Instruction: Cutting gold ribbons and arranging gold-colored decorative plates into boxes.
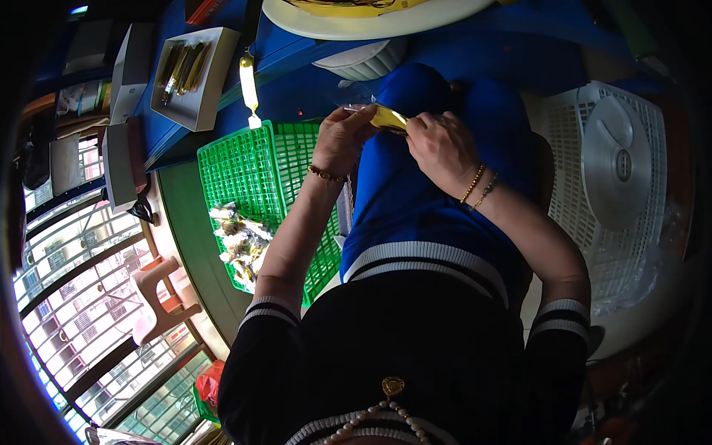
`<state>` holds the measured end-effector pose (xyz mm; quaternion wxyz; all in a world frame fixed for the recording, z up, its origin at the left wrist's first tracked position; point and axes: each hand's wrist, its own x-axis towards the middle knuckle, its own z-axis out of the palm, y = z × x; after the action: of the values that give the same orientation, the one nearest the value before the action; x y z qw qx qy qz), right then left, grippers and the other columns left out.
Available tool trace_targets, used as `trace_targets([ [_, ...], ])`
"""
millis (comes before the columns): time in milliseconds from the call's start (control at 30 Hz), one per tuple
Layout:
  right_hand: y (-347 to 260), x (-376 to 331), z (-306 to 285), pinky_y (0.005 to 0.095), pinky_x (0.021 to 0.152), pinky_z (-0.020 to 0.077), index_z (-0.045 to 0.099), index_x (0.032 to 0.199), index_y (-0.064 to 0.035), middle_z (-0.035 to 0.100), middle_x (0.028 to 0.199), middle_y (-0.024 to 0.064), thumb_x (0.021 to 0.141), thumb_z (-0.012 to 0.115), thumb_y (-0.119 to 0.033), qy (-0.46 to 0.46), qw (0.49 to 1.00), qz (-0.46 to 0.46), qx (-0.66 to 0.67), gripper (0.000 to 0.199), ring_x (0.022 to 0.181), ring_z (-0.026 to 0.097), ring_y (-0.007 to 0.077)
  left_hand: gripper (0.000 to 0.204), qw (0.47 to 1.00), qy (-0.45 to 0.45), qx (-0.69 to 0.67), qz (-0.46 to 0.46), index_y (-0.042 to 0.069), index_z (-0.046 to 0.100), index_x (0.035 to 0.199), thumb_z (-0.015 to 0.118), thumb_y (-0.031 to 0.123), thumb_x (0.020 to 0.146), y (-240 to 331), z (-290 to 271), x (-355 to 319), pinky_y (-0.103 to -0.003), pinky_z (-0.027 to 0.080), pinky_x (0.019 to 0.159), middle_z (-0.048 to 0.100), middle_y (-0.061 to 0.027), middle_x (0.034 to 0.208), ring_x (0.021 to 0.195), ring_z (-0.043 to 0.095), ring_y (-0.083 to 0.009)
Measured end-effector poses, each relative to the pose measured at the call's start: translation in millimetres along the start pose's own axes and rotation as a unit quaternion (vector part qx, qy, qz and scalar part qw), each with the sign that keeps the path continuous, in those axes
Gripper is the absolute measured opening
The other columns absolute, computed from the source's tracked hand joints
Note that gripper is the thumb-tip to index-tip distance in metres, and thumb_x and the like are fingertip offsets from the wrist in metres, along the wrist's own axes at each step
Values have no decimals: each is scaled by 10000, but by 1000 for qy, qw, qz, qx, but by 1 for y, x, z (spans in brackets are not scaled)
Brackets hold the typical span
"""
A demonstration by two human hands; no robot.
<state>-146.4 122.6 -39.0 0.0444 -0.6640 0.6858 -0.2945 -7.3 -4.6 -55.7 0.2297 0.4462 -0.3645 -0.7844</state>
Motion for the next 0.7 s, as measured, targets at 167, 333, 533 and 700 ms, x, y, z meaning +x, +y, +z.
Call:
trace_targets([
  [167,-2,9,11,351,578,436,507,749,-81,550,687,57,715,641,-56,76,996,31,41,140,590,543,249,139,999,-35,16,-14,11,603,833,684,105,770,-11,21,-10,-243,484,648,630,-50,750,675,608,-129],
  [333,-14,16,10,357,571,439,512,737,-87,551,668,64,701,663,-69,84,983,85,138,156,598,548,260,202,991,-51,-103,73,22,550,969,606,178,853,8,28,-5,-282,466,739,605,-68,875,805,581,-150],
  [533,-28,22,-8,396,869,409,534,1023,-97,497,1156,124,632,732,-99,120,985,44,114,439,1049,506,298,216,967,-74,-243,37,35,497,898,376,206,950,29,33,9,-388,479,748,518,-62,682,652,535,-215],
  [700,-12,12,2,419,964,336,502,1152,-115,381,1298,145,583,772,-106,144,985,-37,82,630,1211,381,325,213,968,-54,-246,-6,43,491,890,369,206,950,32,26,15,-419,479,754,497,-54,670,637,513,-205],
])
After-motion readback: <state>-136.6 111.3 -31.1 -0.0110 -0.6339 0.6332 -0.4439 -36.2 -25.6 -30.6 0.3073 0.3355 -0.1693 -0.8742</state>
